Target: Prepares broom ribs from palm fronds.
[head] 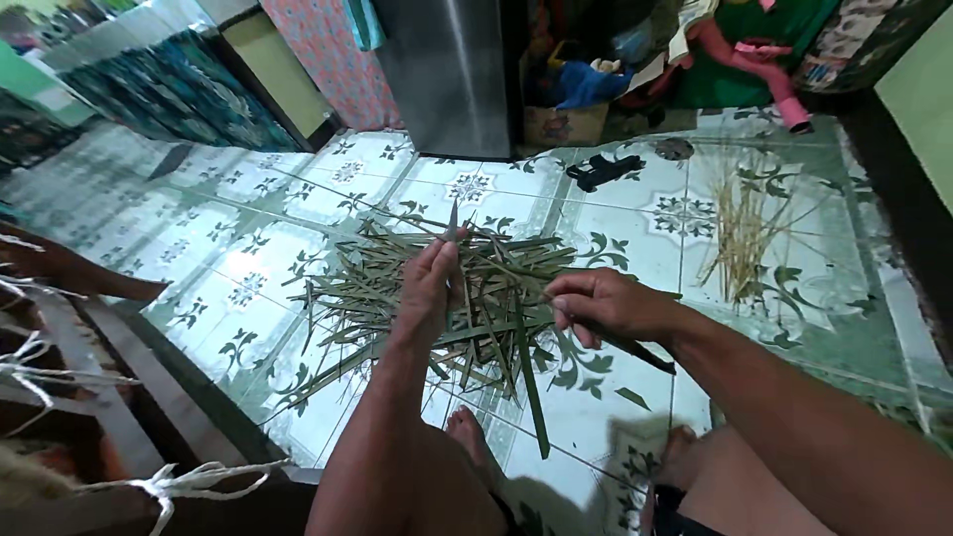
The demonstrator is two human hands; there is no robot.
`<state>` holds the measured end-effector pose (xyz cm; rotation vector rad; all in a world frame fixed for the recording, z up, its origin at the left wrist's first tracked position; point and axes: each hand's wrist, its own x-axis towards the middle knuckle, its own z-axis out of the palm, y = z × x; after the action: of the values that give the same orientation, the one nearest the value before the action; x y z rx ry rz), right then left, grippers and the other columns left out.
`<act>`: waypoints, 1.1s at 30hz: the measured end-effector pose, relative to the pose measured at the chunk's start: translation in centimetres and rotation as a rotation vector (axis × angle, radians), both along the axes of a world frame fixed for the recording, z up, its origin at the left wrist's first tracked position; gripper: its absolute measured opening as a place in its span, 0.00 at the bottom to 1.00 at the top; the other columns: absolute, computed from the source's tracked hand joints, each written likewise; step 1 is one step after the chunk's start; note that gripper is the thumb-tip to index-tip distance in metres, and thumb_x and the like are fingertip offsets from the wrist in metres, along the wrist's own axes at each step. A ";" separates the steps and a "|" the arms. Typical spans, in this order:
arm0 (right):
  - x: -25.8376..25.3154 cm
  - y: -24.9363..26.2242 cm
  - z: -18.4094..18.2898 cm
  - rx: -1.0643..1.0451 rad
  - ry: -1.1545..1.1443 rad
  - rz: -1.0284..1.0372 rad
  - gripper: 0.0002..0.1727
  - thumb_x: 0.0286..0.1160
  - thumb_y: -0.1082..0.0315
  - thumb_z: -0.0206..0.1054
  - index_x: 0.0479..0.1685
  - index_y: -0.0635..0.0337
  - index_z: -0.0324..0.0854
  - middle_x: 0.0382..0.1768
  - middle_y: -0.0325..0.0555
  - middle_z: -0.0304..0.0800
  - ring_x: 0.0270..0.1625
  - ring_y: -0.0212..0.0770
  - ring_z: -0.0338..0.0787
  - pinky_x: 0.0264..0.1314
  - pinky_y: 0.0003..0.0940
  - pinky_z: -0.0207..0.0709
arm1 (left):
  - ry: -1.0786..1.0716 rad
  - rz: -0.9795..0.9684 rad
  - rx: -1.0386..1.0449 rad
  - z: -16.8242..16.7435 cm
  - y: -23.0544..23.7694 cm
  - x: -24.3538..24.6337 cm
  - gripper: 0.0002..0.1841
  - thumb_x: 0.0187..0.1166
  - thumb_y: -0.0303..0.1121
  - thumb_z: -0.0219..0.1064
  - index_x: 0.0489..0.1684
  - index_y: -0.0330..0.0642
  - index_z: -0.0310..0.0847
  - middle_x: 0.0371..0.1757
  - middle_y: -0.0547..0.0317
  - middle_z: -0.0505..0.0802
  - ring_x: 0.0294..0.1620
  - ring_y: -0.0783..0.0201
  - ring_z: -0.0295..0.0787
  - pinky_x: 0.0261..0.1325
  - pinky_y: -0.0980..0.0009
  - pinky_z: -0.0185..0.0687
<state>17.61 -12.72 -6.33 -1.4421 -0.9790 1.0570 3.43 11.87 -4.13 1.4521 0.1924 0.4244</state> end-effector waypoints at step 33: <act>1.3 -1.8 0.4 0.061 -0.162 0.046 0.14 0.90 0.64 0.55 0.50 0.56 0.87 0.20 0.27 0.78 0.14 0.20 0.69 0.14 0.15 0.62 | -0.090 0.158 -0.091 1.4 2.4 -1.5 0.20 0.92 0.47 0.51 0.71 0.51 0.79 0.13 0.71 0.74 0.08 0.76 0.67 0.12 0.79 0.70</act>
<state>18.87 -14.57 -5.94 -1.4783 -1.1550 0.9464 1.89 14.25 -2.72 1.3306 0.2516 0.6012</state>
